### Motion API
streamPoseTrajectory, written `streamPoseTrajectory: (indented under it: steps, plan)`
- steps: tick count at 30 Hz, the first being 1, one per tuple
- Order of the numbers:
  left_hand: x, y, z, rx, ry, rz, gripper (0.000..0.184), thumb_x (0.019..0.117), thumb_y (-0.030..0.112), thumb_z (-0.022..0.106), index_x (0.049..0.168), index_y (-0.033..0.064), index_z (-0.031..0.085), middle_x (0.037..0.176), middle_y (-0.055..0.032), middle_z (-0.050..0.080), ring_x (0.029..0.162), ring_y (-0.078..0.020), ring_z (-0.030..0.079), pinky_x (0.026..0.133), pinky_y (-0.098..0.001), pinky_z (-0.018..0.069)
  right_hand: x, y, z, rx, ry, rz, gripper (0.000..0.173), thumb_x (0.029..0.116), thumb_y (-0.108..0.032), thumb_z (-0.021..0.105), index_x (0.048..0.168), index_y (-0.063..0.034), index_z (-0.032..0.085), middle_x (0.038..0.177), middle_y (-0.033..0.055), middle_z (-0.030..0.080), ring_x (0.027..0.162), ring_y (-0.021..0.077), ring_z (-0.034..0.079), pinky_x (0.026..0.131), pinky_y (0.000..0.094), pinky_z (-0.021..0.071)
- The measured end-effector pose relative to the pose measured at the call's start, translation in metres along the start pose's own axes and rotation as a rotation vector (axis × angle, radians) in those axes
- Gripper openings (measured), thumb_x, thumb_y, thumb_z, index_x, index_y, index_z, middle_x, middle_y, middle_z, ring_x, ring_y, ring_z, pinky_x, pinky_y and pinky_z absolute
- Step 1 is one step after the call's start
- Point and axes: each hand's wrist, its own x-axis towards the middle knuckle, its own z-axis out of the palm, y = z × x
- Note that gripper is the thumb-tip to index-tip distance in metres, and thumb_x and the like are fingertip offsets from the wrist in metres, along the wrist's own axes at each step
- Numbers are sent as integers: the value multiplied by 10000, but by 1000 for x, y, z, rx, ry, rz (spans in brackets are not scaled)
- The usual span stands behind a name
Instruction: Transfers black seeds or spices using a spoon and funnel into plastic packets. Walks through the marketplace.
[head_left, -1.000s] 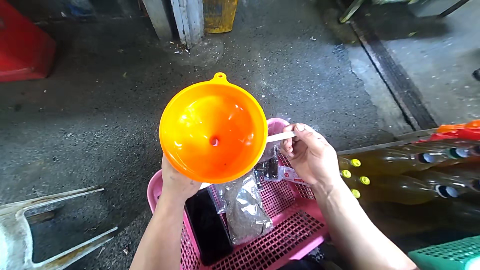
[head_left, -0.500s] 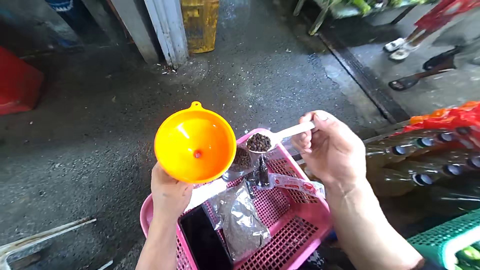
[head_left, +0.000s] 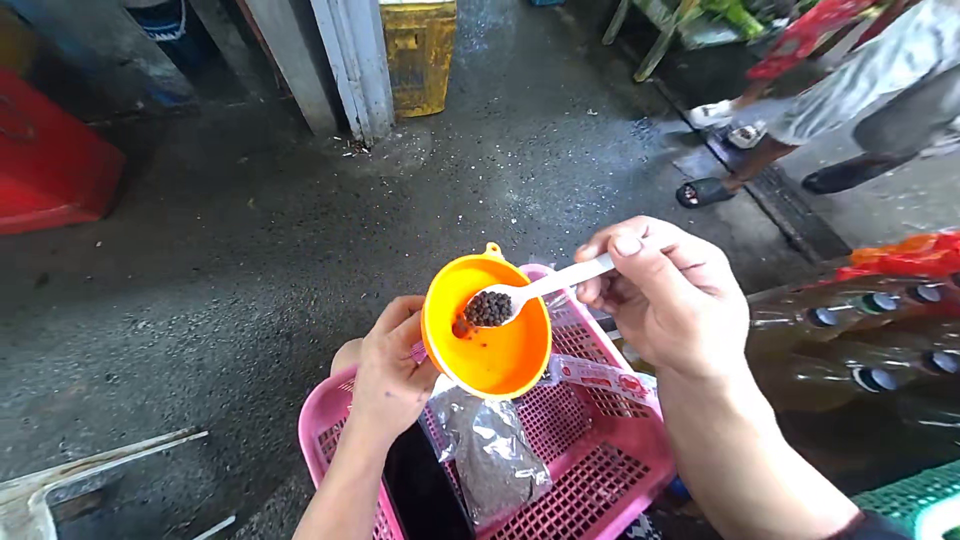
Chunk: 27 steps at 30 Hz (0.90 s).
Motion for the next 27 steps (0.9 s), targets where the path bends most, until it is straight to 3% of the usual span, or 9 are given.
streamPoseTrajectory:
  steps: [27]
  plan:
    - [0,0,1,-10,10,-17,156,899,234,716,1012,139,764,1048,72,689,1031,54,628,920,-134,532,-2,2,3,-91,-51,-118,229,1081,-236,517,1062,-124,716,848,-22,728,663,51,674,603,192,586]
